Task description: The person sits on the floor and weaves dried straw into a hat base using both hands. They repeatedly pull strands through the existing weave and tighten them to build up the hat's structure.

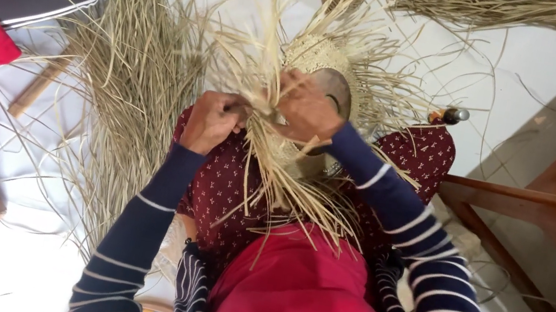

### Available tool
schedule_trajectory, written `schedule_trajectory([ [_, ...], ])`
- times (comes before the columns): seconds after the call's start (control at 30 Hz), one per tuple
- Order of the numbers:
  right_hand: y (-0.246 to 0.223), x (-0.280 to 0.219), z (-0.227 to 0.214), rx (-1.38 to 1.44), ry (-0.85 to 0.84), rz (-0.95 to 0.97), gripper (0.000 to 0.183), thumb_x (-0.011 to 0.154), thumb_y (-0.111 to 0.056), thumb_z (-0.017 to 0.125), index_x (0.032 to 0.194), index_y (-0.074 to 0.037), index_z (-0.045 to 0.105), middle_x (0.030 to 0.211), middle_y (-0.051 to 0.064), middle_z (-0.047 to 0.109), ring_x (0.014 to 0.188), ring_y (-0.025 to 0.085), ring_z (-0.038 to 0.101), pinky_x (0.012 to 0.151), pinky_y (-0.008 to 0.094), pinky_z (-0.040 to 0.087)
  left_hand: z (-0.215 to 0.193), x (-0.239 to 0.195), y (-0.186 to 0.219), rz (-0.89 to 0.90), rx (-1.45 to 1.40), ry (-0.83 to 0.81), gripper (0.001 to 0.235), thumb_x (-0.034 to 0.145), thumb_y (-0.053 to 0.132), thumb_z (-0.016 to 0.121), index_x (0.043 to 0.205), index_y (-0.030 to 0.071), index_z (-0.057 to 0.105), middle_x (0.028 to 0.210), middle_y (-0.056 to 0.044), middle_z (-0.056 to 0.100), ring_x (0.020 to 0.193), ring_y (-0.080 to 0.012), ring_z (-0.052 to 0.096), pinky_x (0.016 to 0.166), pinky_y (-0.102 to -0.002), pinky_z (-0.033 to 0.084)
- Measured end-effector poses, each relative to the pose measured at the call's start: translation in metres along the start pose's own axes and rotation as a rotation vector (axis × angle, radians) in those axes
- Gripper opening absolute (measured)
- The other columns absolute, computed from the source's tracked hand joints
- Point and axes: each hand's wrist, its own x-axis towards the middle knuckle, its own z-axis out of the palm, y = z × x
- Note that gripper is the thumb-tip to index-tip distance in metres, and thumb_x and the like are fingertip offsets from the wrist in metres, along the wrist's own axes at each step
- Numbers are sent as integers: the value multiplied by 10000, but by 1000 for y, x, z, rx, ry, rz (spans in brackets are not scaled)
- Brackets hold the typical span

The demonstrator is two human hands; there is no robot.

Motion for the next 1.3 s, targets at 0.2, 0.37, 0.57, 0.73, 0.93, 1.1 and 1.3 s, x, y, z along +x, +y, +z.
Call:
schedule_trajectory([
  [0.2,15,32,58,277,445,-205,237,706,-315,621,700,-136,467,734,29,472,746,261,468,708,389,394,4,-17,17,257,153,140,132,879,9,586,846,-113,624,660,-213,628,534,-276,642,474,-329,515],
  [0.37,-3,-1,28,145,468,-72,179,867,-336,589,800,-175,550,889,19,542,941,217,510,817,352,385,9,-18,27,199,-277,34,176,900,90,606,789,-29,673,606,-125,598,563,-170,597,528,-270,492],
  [0.57,27,44,73,167,569,-77,132,718,-279,644,717,-205,534,803,-40,513,891,186,520,743,344,432,17,-13,9,112,-194,78,144,875,106,623,896,-29,667,765,-156,618,691,-244,590,598,-324,491],
  [0.73,10,58,46,321,261,327,536,601,-616,762,729,-117,616,809,88,551,755,335,614,679,449,530,16,-12,10,316,183,187,127,851,136,625,867,15,657,815,-190,610,793,-411,607,652,-476,471],
  [0.93,3,22,46,281,413,79,266,727,-315,674,738,-90,532,731,93,535,817,354,592,729,472,466,19,-12,14,383,195,207,117,894,117,582,902,16,641,830,-183,606,744,-361,606,662,-441,515],
  [1.1,-11,-2,11,236,651,-172,373,967,-475,391,815,-232,630,862,-5,563,971,268,491,754,371,383,22,-12,13,23,-399,85,123,920,75,577,984,-11,636,784,-91,577,662,-159,601,582,-274,586],
  [1.3,16,41,49,146,717,-6,167,697,-311,707,823,-290,601,828,-46,520,890,226,511,728,352,416,39,-1,5,97,-387,192,97,885,16,618,968,-26,646,785,-153,648,604,-157,591,547,-255,526],
])
